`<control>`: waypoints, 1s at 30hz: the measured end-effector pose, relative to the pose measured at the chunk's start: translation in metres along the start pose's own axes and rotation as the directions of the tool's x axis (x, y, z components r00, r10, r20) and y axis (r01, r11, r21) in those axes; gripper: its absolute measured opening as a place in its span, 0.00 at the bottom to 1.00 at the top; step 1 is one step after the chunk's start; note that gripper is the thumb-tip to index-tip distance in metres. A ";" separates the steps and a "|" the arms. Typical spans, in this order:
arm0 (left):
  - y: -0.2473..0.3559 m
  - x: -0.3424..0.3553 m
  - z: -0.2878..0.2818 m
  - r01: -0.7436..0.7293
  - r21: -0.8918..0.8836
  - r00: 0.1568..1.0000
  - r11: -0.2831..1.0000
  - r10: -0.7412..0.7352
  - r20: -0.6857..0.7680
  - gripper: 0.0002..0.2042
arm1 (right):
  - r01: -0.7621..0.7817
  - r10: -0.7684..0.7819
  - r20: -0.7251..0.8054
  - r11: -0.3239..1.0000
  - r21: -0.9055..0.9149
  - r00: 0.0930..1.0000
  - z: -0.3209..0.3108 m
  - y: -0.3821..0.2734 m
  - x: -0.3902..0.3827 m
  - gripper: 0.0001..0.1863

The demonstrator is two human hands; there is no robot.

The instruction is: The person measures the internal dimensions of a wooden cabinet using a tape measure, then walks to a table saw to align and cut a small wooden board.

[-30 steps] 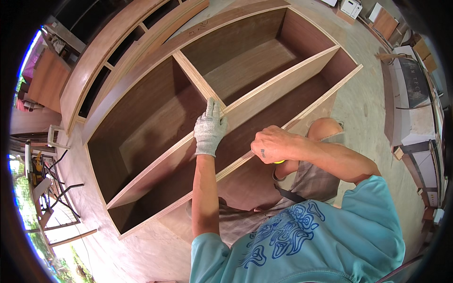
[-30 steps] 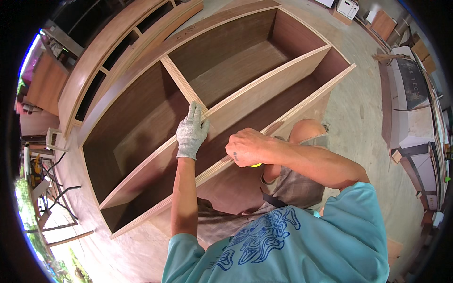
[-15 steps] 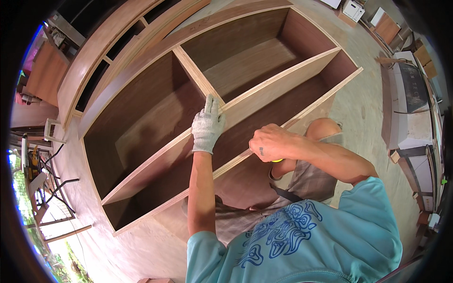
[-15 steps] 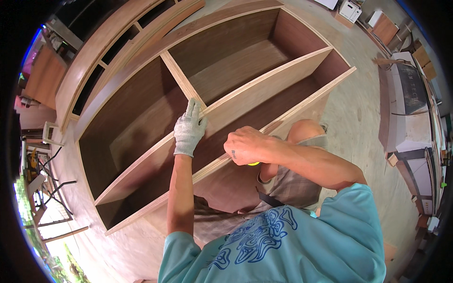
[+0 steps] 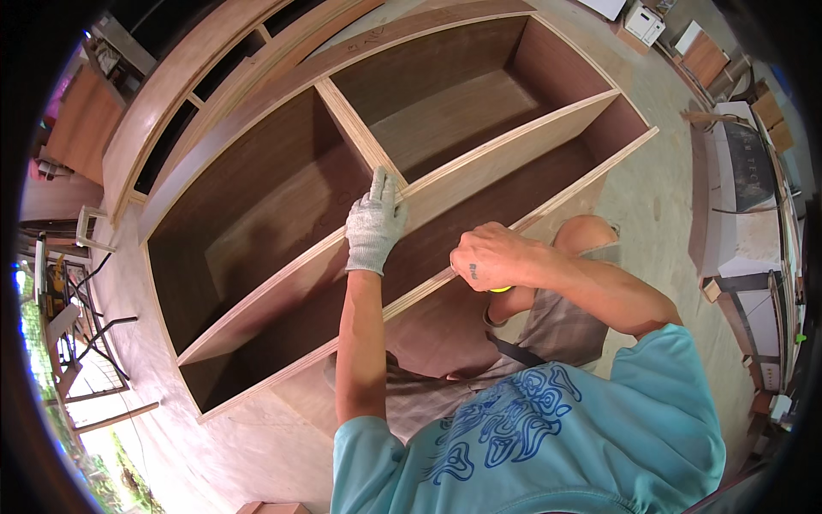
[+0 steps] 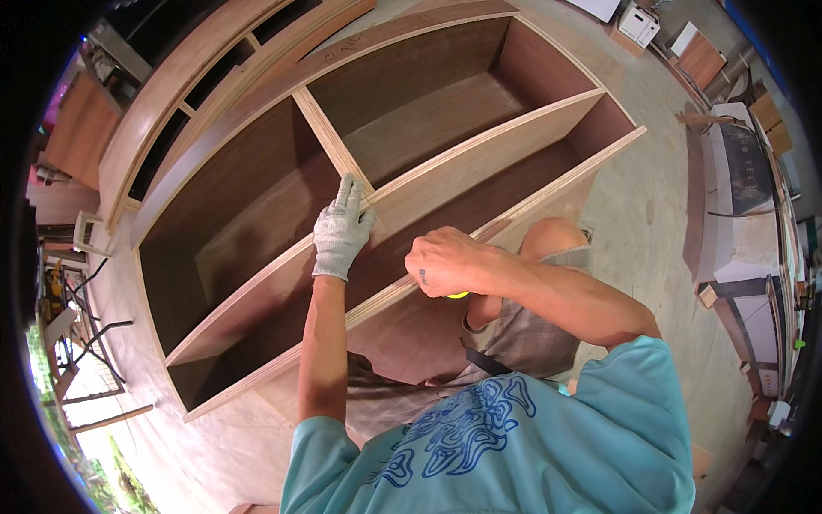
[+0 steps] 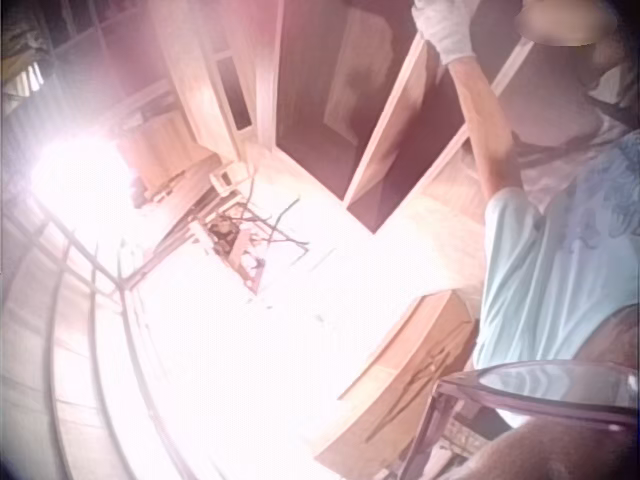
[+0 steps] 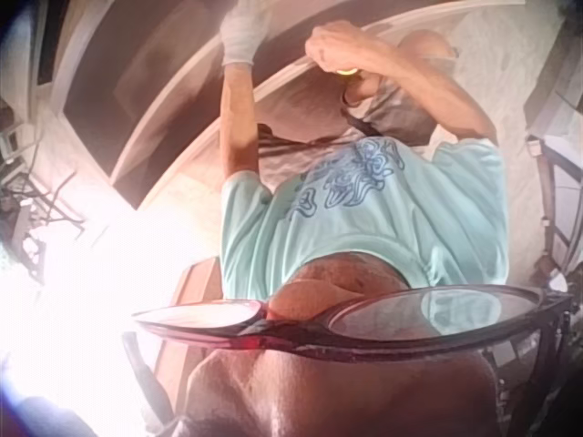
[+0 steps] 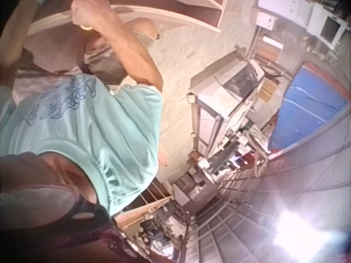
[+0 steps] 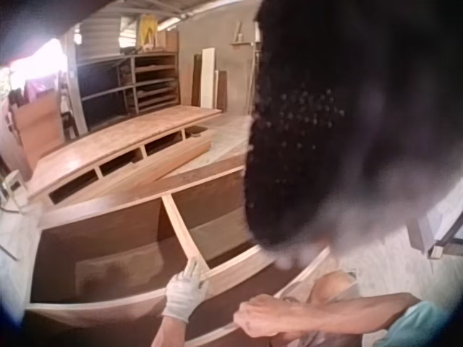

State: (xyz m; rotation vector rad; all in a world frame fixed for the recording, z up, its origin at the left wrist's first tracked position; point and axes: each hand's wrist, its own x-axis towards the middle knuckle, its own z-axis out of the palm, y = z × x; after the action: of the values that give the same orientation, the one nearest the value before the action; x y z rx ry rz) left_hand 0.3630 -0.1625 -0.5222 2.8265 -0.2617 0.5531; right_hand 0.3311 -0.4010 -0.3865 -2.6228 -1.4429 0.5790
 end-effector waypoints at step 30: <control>0.005 0.002 -0.002 0.028 -0.024 1.000 0.999 -0.028 0.005 0.29 | 0.013 -0.012 0.020 1.000 -0.025 1.000 0.004 0.003 0.002 0.07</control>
State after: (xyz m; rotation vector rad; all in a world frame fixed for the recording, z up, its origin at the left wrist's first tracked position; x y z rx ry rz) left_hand 0.3633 -0.1669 -0.5185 2.8046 -0.2274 0.5334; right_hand 0.3330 -0.4018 -0.3916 -2.6322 -1.4809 0.5918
